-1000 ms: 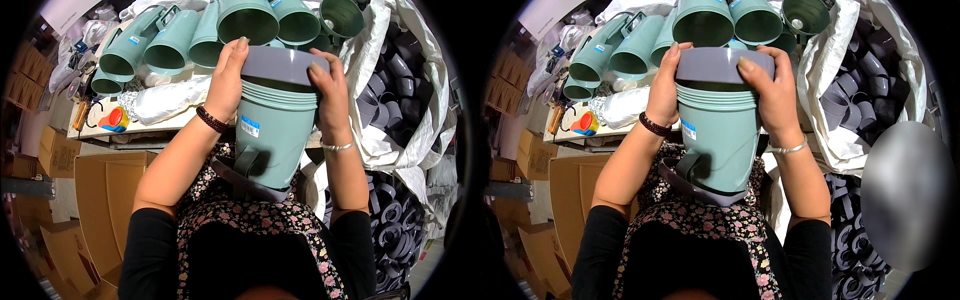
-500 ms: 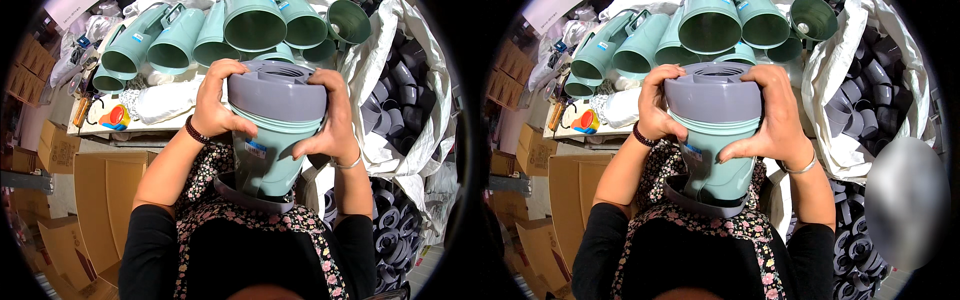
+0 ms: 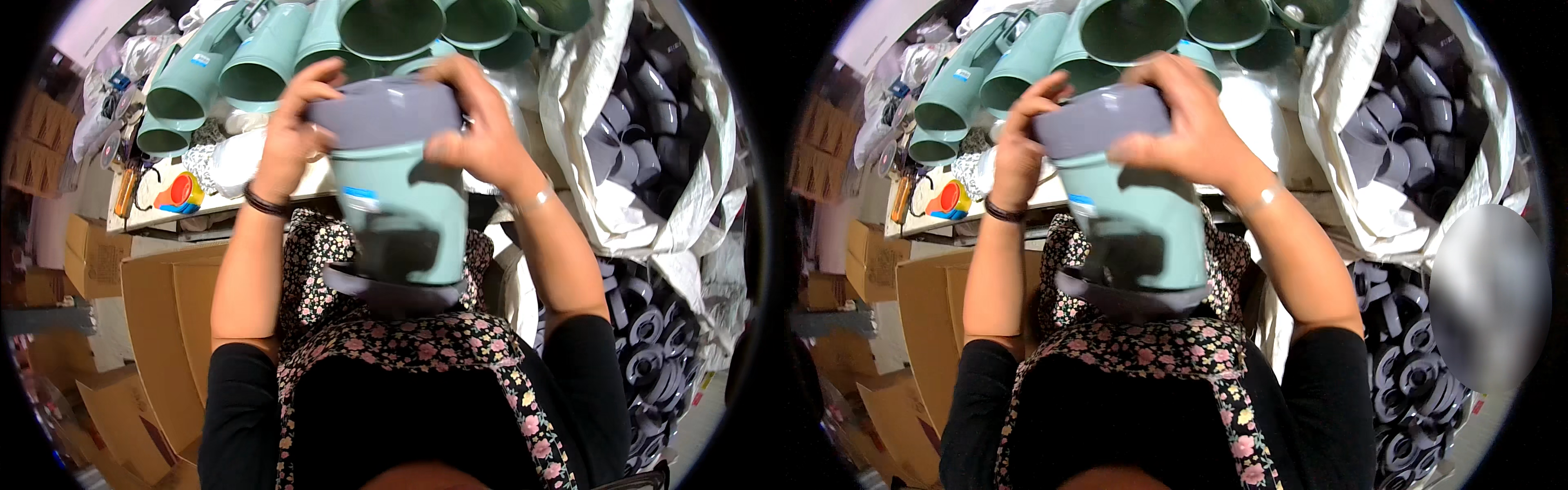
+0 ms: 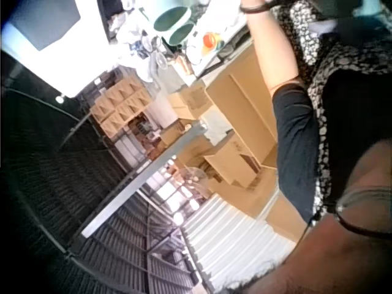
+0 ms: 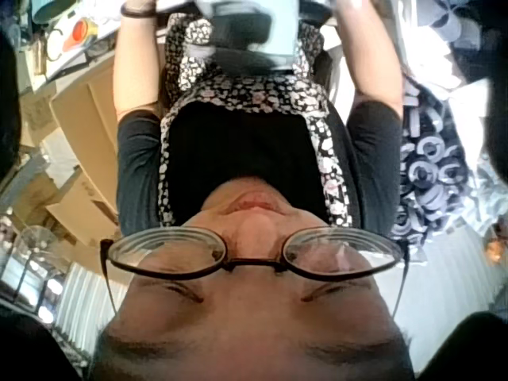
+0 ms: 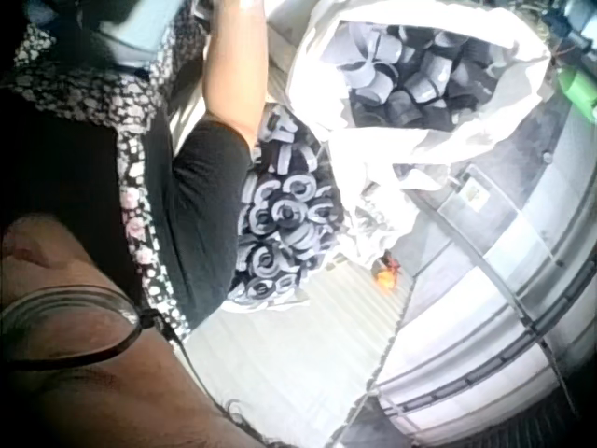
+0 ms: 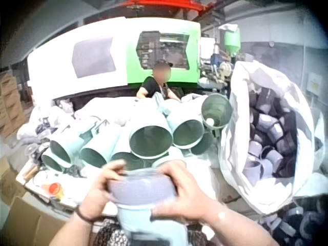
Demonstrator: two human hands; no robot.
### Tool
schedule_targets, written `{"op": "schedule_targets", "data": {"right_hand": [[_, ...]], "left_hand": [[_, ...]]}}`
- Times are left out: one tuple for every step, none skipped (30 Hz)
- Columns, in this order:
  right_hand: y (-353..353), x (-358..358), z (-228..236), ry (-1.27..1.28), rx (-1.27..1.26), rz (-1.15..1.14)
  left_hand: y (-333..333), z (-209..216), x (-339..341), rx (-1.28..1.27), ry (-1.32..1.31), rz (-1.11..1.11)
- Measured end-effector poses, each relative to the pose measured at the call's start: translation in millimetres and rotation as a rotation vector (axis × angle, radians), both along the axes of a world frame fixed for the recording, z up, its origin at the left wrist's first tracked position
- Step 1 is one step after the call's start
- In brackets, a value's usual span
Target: The person assembles light green watering cans by hand. They pick up a watering can body, attach a grey lid, and then wrap the entire unit in a clear plastic bag. The wrapped units are placed into a cardboard box. The process is repeated for multiple units.
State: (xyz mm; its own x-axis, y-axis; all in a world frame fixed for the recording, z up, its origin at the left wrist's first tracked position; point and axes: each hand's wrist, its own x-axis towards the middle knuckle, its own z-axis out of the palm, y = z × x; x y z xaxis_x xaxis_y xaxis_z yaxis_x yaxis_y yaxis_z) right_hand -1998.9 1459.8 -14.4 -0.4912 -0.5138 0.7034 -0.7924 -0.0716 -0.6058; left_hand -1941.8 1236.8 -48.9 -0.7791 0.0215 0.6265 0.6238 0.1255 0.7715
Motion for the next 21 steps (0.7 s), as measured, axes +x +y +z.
{"op": "schedule_targets", "data": {"right_hand": [[-19,-4,-7,-0.313,-0.185,0.205],[-29,-14,-13,-0.337,-0.392,0.284],[-27,-20,-24,-0.645,-0.479,0.223],[-20,-36,-45,-0.677,-0.39,-0.052],[-9,-51,-79,-0.701,-0.291,-0.325],[8,-59,-135,-0.412,-0.098,-0.452],[21,-69,-188,-0.117,0.098,-0.552],[33,-72,-225,0.189,0.216,-0.514],[31,-67,-237,0.137,0.226,-0.491],[29,-64,-240,0.093,0.243,-0.466],[22,-65,-244,-0.296,0.153,-0.46],[17,-63,-241,-0.685,0.064,-0.438],[18,-61,-233,-0.663,0.13,-0.439],[25,-64,-222,-0.628,0.195,-0.447],[33,-65,-213,-0.593,0.254,-0.464],[34,-62,-193,-1.01,0.079,-0.437],[43,-52,-171,-1.328,-0.068,-0.363],[35,-40,-140,-1.595,-0.439,-0.12],[28,-24,-104,-1.533,-0.569,0.06],[31,-15,-94,-1.392,-0.689,0.547],[20,1,-61,-1.224,-0.76,0.671]], "left_hand": [[-14,2,0,0.16,-0.109,-0.079],[-22,3,5,0.126,-0.171,0.065],[-33,5,13,0.088,-0.225,0.22],[-48,9,22,0.046,-0.167,0.324],[-65,12,33,0.007,-0.104,0.428],[-81,25,43,0.235,-0.13,0.169],[-91,39,54,0.458,-0.149,-0.076],[-96,37,61,0.397,-0.09,-0.009],[-99,35,71,0.33,-0.043,0.066],[-83,24,71,0.18,-0.05,-0.02],[-70,9,69,-0.146,-0.127,-0.021],[-38,-9,68,-0.093,-0.212,0.052],[-20,-16,67,-0.178,-0.201,0.047],[-9,-12,60,-0.197,-0.123,0.017],[-7,-3,55,-0.231,-0.089,-0.039],[-10,6,53,-0.199,-0.19,-0.081],[-12,15,51,-0.167,-0.292,-0.123],[-13,26,44,-0.213,-0.38,-0.133],[-13,38,36,-0.254,-0.481,-0.141],[-3,59,25,-0.429,-0.516,-0.18],[20,75,13,-0.545,-0.516,-0.208]]}}
